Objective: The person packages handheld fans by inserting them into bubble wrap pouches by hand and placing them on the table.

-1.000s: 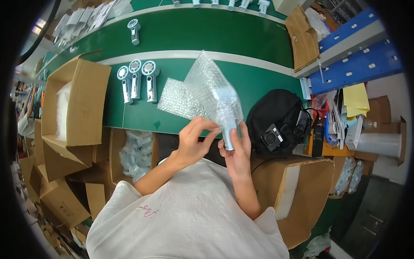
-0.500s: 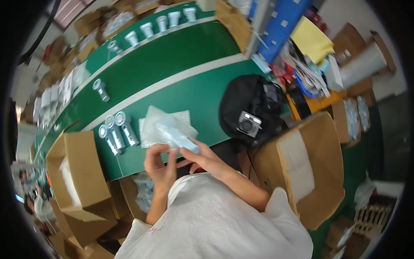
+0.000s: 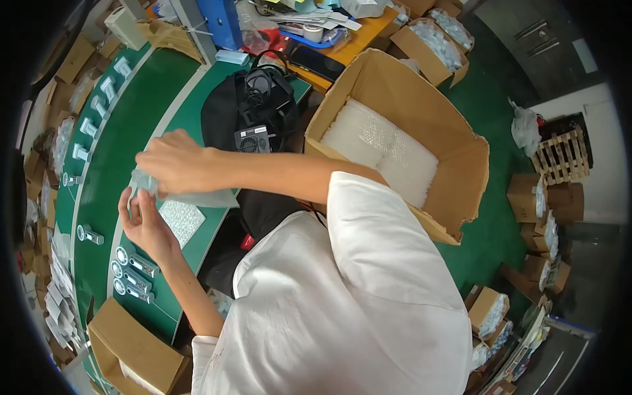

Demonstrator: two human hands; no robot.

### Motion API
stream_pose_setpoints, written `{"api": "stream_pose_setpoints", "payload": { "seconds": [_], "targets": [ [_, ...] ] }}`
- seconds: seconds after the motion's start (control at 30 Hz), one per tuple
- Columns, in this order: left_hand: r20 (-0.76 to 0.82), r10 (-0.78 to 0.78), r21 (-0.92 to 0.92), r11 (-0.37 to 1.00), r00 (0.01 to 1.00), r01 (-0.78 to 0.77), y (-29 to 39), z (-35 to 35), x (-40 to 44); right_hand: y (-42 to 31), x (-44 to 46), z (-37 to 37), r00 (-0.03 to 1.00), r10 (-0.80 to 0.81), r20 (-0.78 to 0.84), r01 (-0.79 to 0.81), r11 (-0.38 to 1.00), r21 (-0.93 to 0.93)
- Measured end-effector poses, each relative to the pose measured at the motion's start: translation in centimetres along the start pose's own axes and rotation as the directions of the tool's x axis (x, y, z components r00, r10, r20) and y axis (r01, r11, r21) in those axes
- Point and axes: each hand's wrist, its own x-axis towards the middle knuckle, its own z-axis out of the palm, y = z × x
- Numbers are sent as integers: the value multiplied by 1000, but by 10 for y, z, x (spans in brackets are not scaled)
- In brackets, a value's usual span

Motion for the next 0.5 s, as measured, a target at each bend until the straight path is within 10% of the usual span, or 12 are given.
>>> {"api": "stream_pose_setpoints", "payload": {
  "seconds": [0.17,0.37,0.5],
  "targets": [
    [-63,80,147,987,995,-70,-18,17,46,37,60,29,996,-74,-57,60,972,-226],
    [45,170,329,928,984,-175,-40,9,51,121,61,114,924,215,-315,-96,930,354],
    [247,48,600,777,968,-192,-66,-12,27,143,27,79,774,632,44,-514,586,626]
  ]
}}
